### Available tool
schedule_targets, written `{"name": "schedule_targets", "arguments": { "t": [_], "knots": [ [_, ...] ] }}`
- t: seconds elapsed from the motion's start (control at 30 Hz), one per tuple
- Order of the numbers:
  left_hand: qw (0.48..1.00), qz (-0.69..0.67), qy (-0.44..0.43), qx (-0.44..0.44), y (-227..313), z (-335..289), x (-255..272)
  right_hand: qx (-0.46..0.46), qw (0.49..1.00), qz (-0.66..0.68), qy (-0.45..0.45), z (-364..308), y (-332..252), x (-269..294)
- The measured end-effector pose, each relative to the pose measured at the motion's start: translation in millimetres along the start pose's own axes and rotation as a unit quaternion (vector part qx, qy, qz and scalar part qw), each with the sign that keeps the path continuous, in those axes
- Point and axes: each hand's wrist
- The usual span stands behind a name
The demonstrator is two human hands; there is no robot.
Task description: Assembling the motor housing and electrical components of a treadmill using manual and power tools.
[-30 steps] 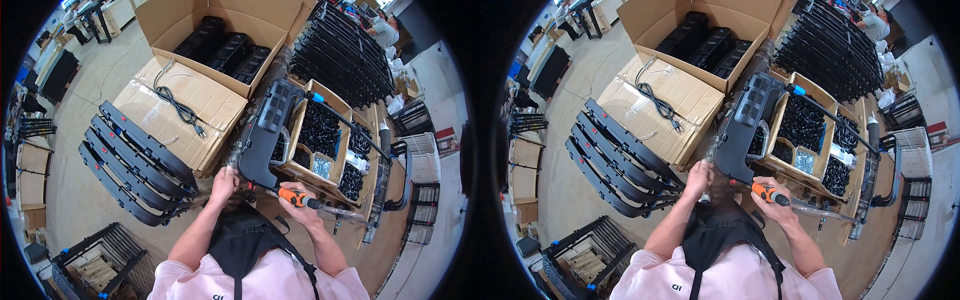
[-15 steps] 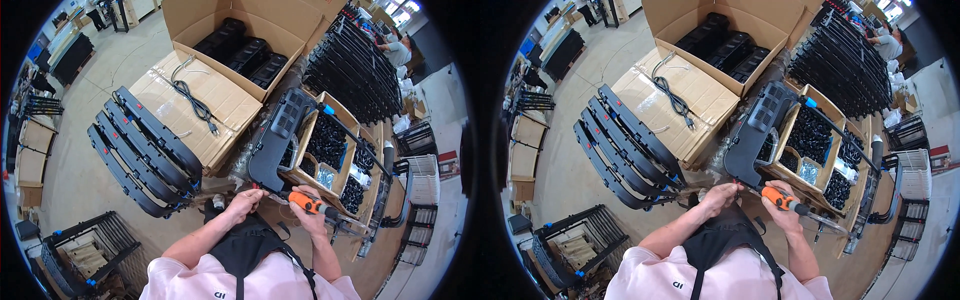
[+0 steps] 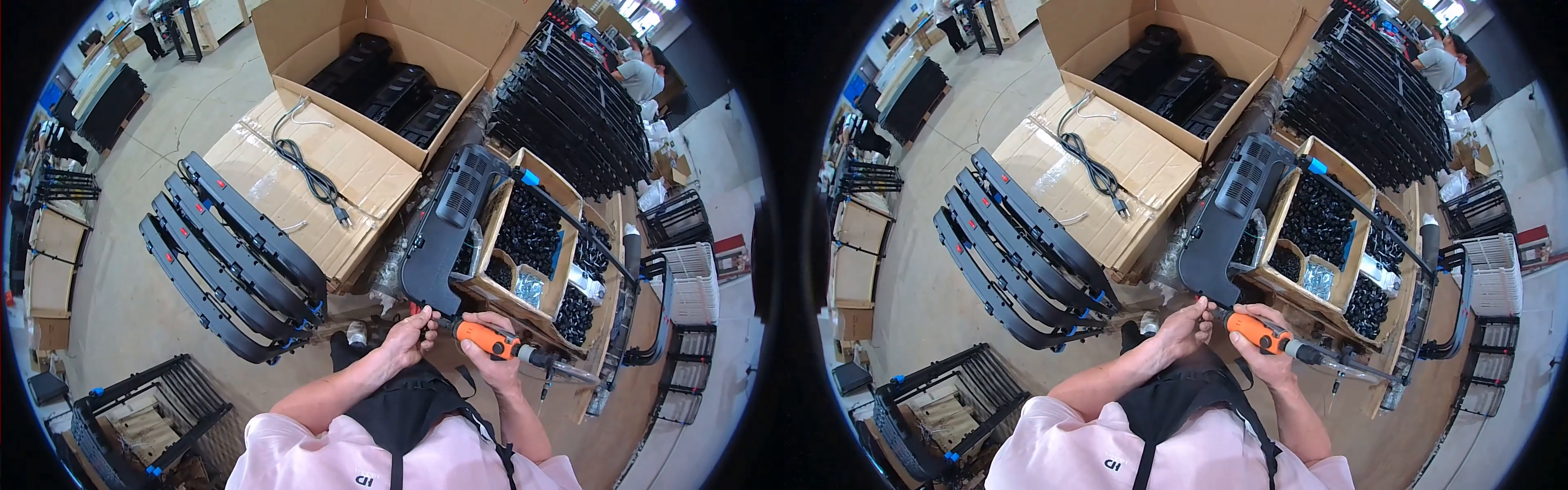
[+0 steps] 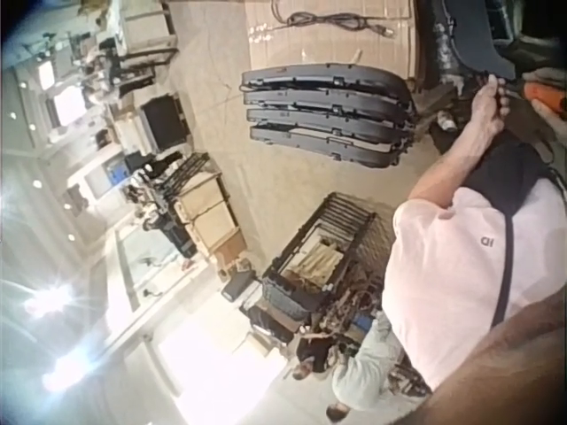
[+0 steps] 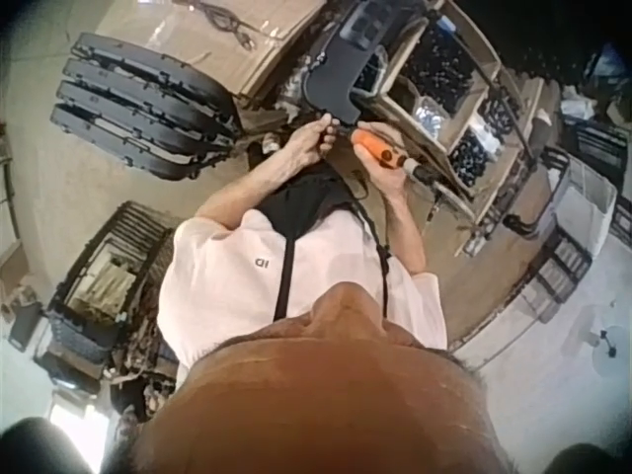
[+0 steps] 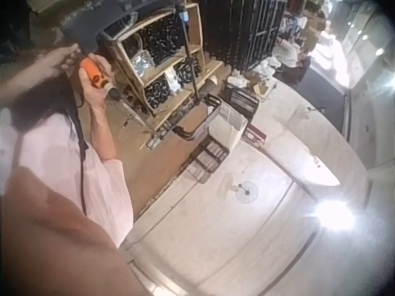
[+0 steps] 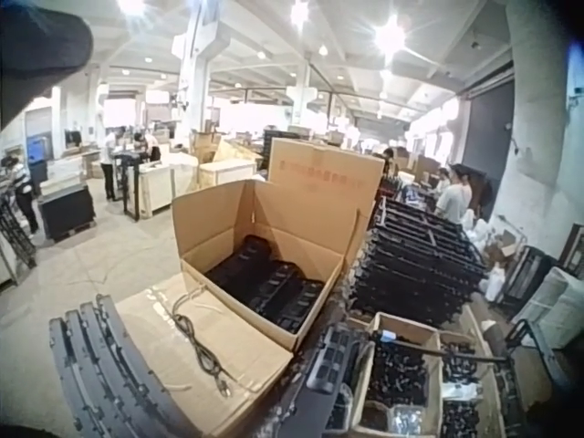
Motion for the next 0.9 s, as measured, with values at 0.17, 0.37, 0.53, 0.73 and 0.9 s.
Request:
{"name": "schedule_targets", "arguments": {
  "t": [0.17,0.37,0.53,0.73,0.9],
  "knots": [
    [0.998,-0.06,-0.021,0.003,-3,-1,-2,0.008,1.0,0.004,0.014,-1,-4,-5],
    [0.997,-0.068,-0.035,0.017,-2,-4,-2,0.004,0.999,-0.033,-0.006,7,-11,-7],
    [0.999,-0.013,-0.027,-0.019,-1,-7,-3,-0.022,0.998,-0.058,-0.003,21,-13,-20],
    [0.994,0.093,0.0,-0.055,2,-16,4,-0.035,0.992,-0.102,-0.06,36,-8,-28],
    [0.991,0.107,-0.048,-0.058,1,-10,16,-0.005,0.989,-0.132,-0.068,48,-21,-40]
  ]
}}
Point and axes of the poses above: each hand's wrist, its own z-axis towards the middle knuckle, its own x-axis out of the back of the hand, y = z × x, and after that the axes turned 15 degrees about -z, right-handed
